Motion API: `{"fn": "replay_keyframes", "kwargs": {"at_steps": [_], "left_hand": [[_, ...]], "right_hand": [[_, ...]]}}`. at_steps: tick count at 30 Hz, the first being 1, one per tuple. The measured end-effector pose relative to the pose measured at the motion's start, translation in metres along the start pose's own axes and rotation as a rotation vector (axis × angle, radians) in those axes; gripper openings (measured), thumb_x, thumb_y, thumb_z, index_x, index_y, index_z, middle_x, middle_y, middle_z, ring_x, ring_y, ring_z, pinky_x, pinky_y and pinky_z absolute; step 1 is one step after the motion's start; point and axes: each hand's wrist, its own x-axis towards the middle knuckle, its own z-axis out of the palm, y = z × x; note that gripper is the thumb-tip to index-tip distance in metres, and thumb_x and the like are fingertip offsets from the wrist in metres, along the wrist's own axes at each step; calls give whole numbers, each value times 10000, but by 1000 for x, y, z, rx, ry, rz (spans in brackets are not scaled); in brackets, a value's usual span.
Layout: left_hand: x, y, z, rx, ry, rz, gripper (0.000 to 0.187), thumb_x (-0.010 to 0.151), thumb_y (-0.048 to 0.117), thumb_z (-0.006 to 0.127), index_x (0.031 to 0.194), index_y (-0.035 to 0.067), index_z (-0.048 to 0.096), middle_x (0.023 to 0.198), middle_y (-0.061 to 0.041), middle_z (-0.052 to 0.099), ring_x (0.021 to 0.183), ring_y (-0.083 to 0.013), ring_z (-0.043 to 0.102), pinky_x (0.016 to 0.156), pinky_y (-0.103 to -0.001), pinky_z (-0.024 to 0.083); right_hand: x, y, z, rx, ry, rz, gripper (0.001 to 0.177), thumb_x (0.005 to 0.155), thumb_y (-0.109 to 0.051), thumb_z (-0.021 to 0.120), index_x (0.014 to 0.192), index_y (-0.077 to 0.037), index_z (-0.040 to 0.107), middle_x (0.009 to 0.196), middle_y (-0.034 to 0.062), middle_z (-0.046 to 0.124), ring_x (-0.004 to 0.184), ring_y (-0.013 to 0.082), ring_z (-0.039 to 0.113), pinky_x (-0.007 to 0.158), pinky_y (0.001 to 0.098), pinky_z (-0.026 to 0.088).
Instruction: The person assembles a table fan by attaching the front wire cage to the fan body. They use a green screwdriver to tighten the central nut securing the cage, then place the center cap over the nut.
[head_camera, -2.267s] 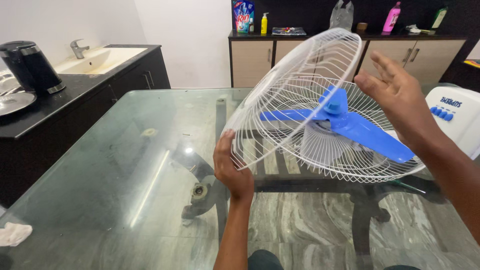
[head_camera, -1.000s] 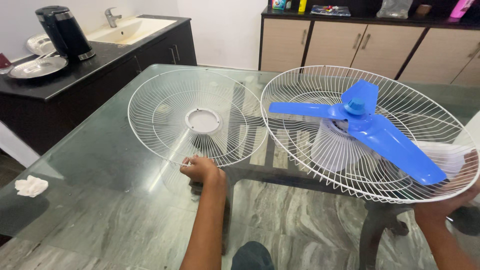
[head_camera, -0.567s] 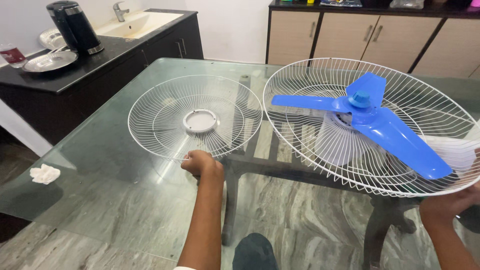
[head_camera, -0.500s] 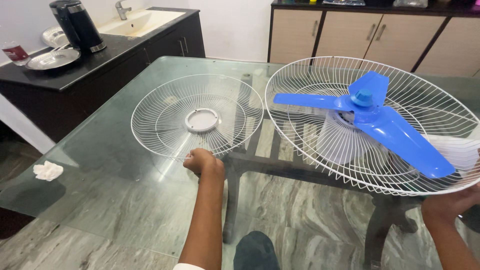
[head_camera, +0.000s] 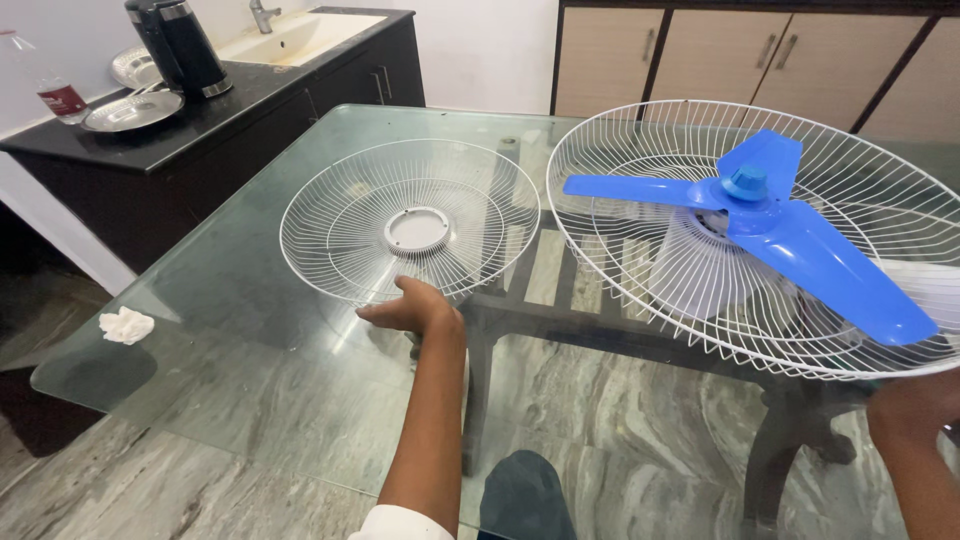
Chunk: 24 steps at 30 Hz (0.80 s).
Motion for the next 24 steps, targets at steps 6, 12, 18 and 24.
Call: {"fn": "replay_keyframes", "kwargs": {"at_steps": [6,12,18,24], "left_hand": [[5,3,-8,448,279,1005,896,917,76,676,1607,-8,110,1666,-274,194,1558,-396,215,1270,-579,134],[-55,-3,-22,811,-479,1296,341,963,345,638,1127,53,705,1226,-130,704,1242,-312,570,1209,-621,210],[-73,-12,-39,968,-720,1300,255,978,352,623,967,133,752,813,-113,747,837,-315,702,930,-522,432],[-85,-19,-83,883,-829,1405,168,977,245,610,946,128,727,776,-90,732,789,-314,700,738,-500,461]], "right_hand": [[2,-7,-2,-60,-4,-52,539,1097,-214,597,1461,141,418,1507,359,445,1411,483,415,1159,559,313],[-14,-27,11,-243,98,-547,569,1091,-213,605,1476,156,405,1515,367,433,1420,494,399,1188,576,289],[-37,-48,8,-486,-213,-247,643,926,-247,714,1419,97,490,1454,337,503,1346,489,437,1136,578,338],[-43,-53,-2,-740,-305,-377,467,886,-267,757,1235,25,653,1335,278,574,1276,477,509,1151,555,381]]}}
